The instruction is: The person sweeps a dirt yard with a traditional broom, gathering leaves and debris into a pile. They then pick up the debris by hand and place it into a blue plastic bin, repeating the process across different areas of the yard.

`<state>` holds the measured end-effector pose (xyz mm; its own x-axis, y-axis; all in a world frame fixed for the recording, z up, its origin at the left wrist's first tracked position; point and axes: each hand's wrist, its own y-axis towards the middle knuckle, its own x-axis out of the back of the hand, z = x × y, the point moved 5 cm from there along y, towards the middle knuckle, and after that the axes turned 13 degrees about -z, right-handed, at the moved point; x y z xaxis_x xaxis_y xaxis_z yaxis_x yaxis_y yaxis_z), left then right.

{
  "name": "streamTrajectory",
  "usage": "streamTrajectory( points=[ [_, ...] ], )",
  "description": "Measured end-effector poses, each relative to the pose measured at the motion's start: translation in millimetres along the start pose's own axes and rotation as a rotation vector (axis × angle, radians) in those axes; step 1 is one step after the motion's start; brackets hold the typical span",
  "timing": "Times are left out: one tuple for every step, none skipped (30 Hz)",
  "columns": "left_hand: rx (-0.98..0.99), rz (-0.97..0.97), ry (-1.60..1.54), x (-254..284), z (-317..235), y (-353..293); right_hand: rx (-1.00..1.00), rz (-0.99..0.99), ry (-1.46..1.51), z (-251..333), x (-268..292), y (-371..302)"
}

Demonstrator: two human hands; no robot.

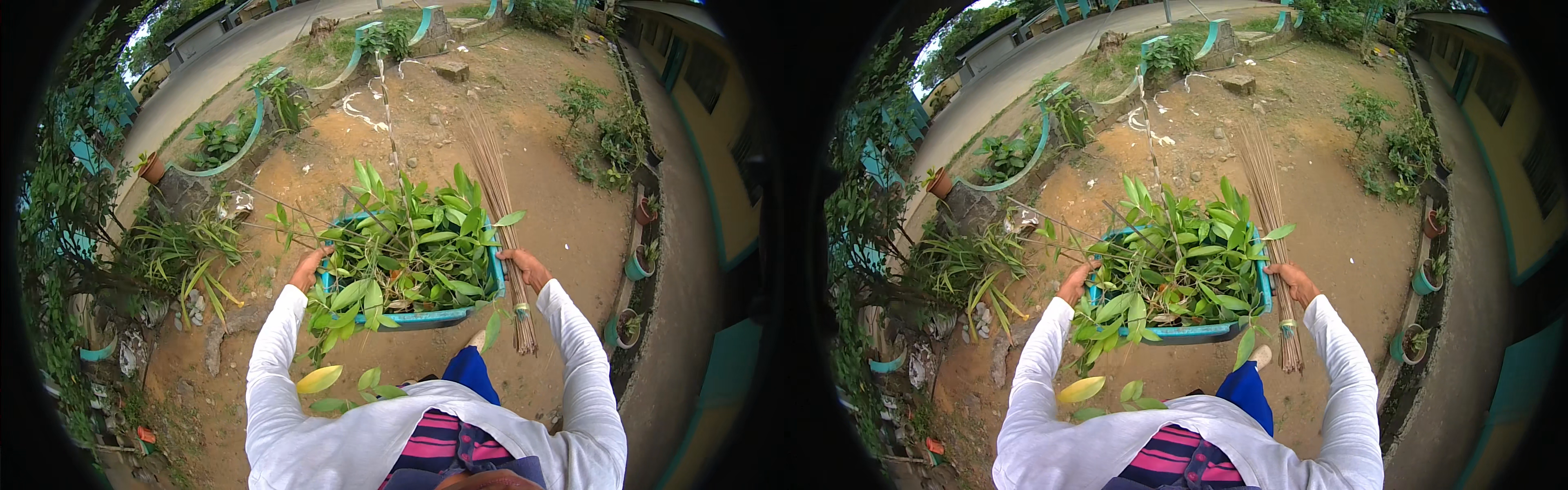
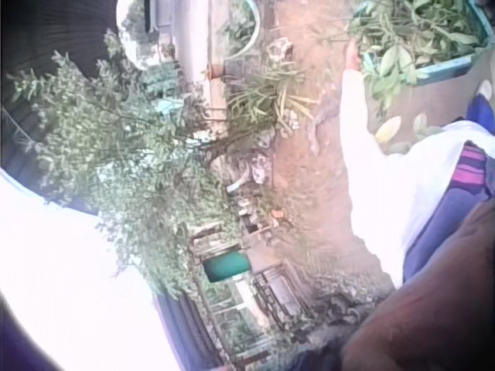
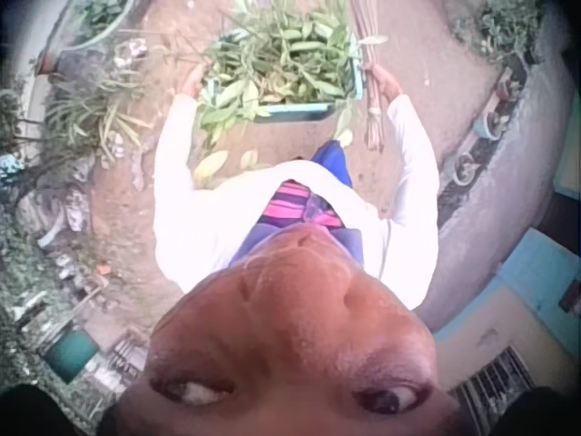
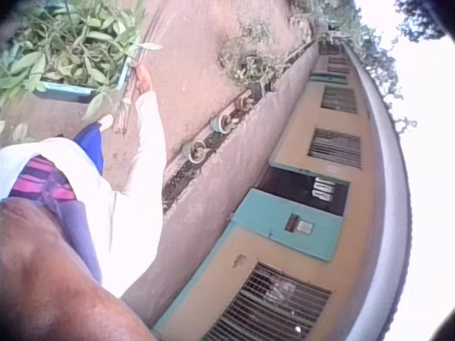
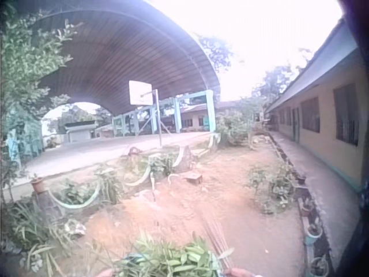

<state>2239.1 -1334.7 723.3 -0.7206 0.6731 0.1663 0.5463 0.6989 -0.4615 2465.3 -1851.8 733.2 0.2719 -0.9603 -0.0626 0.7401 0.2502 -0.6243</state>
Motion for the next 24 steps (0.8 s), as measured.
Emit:
streamTrajectory(
  points=[
    [-0.002,-0.030,-0.015,-16.4,-11.9,20.1,0.004,0.023,-0.018,24.5,4.7,29.2],
    [0.024,-0.017,-0.024,-44.7,-23.5,33.0,-0.003,0.021,-0.040,42.4,20.8,56.5],
    [0.057,0.009,-0.026,-76.0,-40.2,35.9,-0.001,0.037,-0.090,59.7,40.2,85.8],
    [0.079,0.020,-0.046,-102.0,-61.9,36.7,0.017,0.016,-0.123,84.2,51.1,108.7],
    [0.091,0.046,-0.112,-129.1,-80.4,38.6,0.058,0.002,-0.154,117.0,58.2,133.3],
    [0.019,-0.100,-0.070,-127.2,-84.6,60.1,0.083,0.039,-0.173,141.4,41.9,152.0],
    [-0.002,-0.139,-0.087,-126.3,-89.1,80.0,0.093,0.108,-0.153,172.2,32.6,167.7],
    [-0.010,-0.137,-0.103,-153.7,-98.4,93.6,0.085,0.093,-0.162,198.2,38.2,187.1],
    [0.027,-0.107,-0.140,-172.0,-101.5,105.9,0.073,0.078,-0.176,217.5,44.5,204.1],
    [0.018,-0.133,-0.168,-181.7,-107.1,118.5,0.060,0.060,-0.189,235.7,48.4,222.9],
    [0.003,-0.145,-0.189,-198.2,-120.1,134.0,0.078,0.062,-0.191,255.2,52.7,244.7],
    [-0.012,-0.154,-0.208,-214.4,-133.1,150.7,0.085,0.065,-0.217,275.0,56.2,267.0],
    [0.022,-0.114,-0.248,-231.5,-144.2,168.1,0.090,0.064,-0.241,296.2,58.1,291.1],
    [0.037,-0.113,-0.265,-243.9,-156.8,191.1,0.094,0.063,-0.251,317.1,58.1,314.0],
    [0.055,-0.111,-0.274,-254.4,-166.0,215.8,0.105,0.090,-0.237,334.0,57.2,335.3],
    [0.073,-0.105,-0.281,-265.1,-175.3,240.7,0.116,0.137,-0.236,350.9,54.5,361.6],
    [0.076,-0.033,-0.287,-284.5,-185.7,258.4,0.110,0.157,-0.221,352.6,60.8,389.3],
    [0.079,-0.047,-0.255,-302.3,-199.3,281.4,0.124,0.185,-0.208,365.3,65.7,413.2],
    [0.080,-0.058,-0.221,-322.0,-212.0,303.2,0.110,0.166,-0.174,372.9,76.0,435.0],
    [0.080,-0.072,-0.179,-339.5,-228.9,323.2,0.093,0.150,-0.132,380.7,76.7,452.2],
    [0.043,-0.044,-0.165,-378.8,-255.4,338.2,0.093,0.112,-0.091,400.0,88.4,475.1],
    [0.008,-0.005,-0.150,-421.1,-282.2,346.9,0.110,0.068,-0.063,416.7,105.8,502.8],
    [-0.012,0.048,-0.217,-452.4,-301.4,363.2,0.121,0.034,-0.043,429.6,119.8,531.8],
    [0.037,0.075,-0.198,-471.0,-305.9,388.8,0.102,0.027,-0.031,436.4,117.3,548.3]
  ],
)
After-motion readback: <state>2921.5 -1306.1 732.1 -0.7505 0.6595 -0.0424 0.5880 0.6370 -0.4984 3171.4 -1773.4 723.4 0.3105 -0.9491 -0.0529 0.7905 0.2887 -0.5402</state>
